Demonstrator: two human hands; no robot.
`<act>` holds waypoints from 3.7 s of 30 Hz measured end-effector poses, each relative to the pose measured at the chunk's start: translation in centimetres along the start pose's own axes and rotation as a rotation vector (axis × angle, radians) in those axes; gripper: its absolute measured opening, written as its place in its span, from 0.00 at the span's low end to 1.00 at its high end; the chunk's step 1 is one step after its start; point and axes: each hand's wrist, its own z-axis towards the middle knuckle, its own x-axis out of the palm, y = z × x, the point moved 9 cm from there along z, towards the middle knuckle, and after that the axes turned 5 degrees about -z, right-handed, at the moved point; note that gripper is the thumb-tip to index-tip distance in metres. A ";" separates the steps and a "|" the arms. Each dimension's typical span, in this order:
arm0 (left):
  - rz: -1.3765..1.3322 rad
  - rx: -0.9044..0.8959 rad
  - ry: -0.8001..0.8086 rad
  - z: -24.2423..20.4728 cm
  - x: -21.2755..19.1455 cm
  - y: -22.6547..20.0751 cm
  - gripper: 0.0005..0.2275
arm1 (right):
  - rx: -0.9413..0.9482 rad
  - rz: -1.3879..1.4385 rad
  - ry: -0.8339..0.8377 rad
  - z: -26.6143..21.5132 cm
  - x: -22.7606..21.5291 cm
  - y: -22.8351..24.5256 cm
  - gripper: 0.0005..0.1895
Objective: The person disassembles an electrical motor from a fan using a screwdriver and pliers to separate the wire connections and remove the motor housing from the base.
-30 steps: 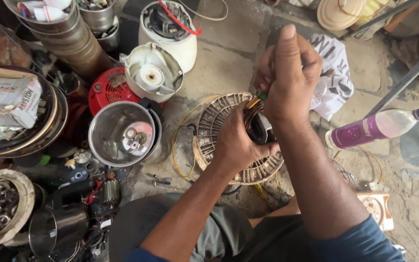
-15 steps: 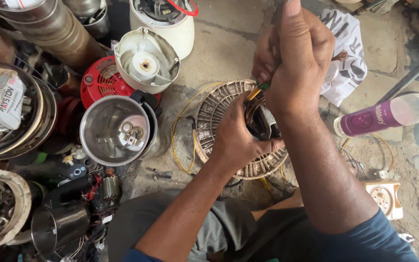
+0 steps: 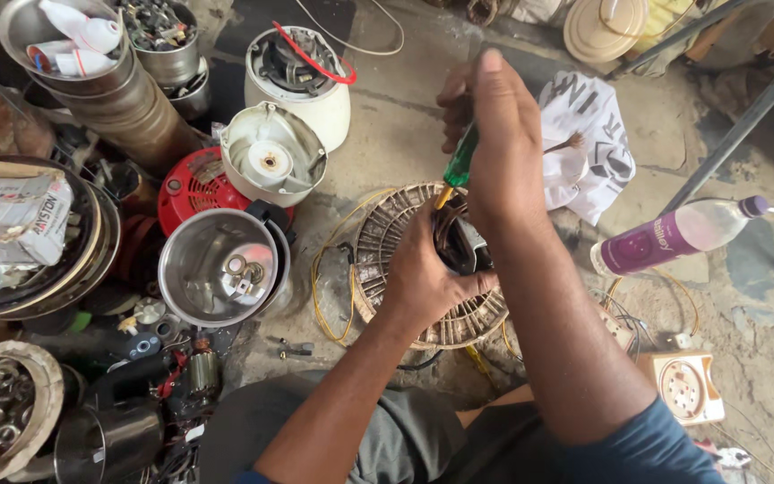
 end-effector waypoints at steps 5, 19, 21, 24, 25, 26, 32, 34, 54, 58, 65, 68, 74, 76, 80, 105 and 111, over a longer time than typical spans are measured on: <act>0.038 -0.056 0.006 0.0 0.1 0.1 0.50 | -0.008 0.056 -0.051 -0.6 0.1 0.7 0.27; -0.157 -0.083 0.152 -0.4 -1.6 1.6 0.26 | -0.027 -1.537 0.894 -0.5 4.9 8.4 0.15; -0.038 -0.285 0.099 -0.4 -2.3 3.9 0.20 | -0.214 -1.229 0.985 -0.7 7.0 9.9 0.15; -0.020 0.062 -0.085 0.0 -3.7 1.1 0.16 | -0.043 -1.534 0.941 0.2 5.5 8.2 0.24; -0.025 0.000 -0.071 0.0 -3.8 1.7 0.15 | -0.032 -1.505 0.951 0.2 5.6 8.0 0.20; -0.034 -0.060 -0.054 0.0 -3.6 2.3 0.14 | -0.018 -1.481 0.958 0.2 5.7 7.8 0.16; -0.019 -0.077 -0.073 0.7 -4.0 2.4 0.11 | -0.082 -1.494 0.976 0.4 5.7 7.8 0.13; -0.030 -0.092 -0.069 0.7 -3.8 2.6 0.11 | -0.081 -1.466 0.979 0.4 5.5 7.9 0.13; -0.028 -0.105 -0.045 0.9 -4.0 1.9 0.11 | -0.267 -1.199 0.939 -0.3 6.6 10.2 0.17; -0.012 -0.117 -0.047 1.0 -3.9 1.9 0.11 | -0.085 -1.543 0.950 -0.1 4.9 8.3 0.12; -0.005 -0.094 -0.062 1.2 -4.0 1.9 0.10 | -0.208 -1.354 0.923 -0.2 5.3 9.6 0.15; -0.003 -0.098 -0.064 1.1 -4.2 1.9 0.10 | -0.009 -1.535 0.940 -0.2 4.4 8.2 0.15; 0.010 -0.115 -0.061 1.1 -4.2 2.0 0.09 | -0.077 -1.485 0.894 0.0 4.6 9.0 0.17; 0.013 -0.107 -0.060 1.1 -4.0 2.0 0.09 | -0.044 -1.537 0.884 0.0 4.1 8.7 0.18; -0.004 -0.098 -0.055 1.2 -4.0 2.1 0.10 | -0.175 -1.427 0.905 -0.4 4.9 9.5 0.19; 0.003 -0.131 -0.032 1.3 -3.7 3.3 0.09 | -0.385 -1.177 0.911 -1.0 6.8 12.2 0.14; -0.025 -0.197 -0.004 1.3 -3.6 3.5 0.10 | -0.482 -1.162 0.887 -1.0 6.4 12.2 0.16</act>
